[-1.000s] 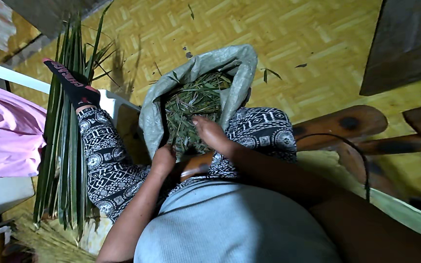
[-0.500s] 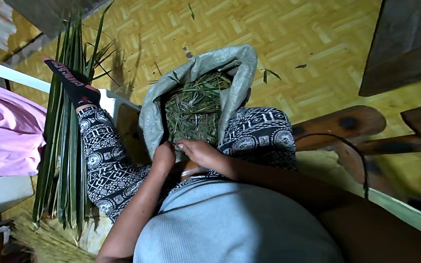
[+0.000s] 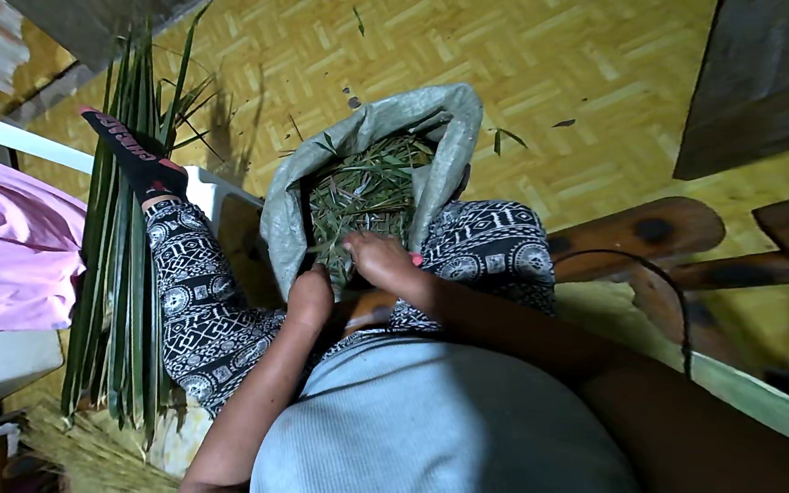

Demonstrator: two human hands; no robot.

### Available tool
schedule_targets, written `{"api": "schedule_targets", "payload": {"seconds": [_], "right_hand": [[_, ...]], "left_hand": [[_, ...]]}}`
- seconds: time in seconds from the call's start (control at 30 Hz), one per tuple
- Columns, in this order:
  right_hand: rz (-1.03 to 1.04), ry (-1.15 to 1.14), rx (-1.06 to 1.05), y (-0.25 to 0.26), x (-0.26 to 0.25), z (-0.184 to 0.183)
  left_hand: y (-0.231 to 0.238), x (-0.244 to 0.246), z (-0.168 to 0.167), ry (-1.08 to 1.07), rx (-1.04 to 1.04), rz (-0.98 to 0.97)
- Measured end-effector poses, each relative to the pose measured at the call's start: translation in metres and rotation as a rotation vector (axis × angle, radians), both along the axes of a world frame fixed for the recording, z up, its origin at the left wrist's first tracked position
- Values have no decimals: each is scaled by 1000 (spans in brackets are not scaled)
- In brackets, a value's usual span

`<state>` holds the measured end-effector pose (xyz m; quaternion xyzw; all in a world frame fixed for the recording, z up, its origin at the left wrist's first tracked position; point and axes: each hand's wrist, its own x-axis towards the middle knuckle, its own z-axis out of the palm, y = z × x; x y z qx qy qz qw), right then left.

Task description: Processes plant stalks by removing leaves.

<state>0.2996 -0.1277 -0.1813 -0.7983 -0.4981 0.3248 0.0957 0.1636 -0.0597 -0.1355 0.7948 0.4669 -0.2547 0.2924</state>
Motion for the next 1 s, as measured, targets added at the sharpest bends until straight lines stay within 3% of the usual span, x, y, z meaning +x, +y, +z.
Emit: {"api": "schedule_targets", "payload": {"seconds": [0.13,0.37,0.47,0.63,0.87,1.0], "right_hand": [[-176,68,-11,5,22,-6],[-540,930,10,-1,-3,2],[-641,1107,-2,-1,-1,-1],[-709,1033,30,0,6,-5],[-130,507,46,-11,-6,15],[36,366,30,-17,-19,27]], "left_hand": [[2,-4,-1,-36,-14,15],[7,-3,-7,-157,-137,87],[9,-6,-9,-176,-174,75],[12,-21,-7,-172,-289,119],[11,-16,-12,-91,-159,81],[10,-6,-10,-36,-60,24]]}}
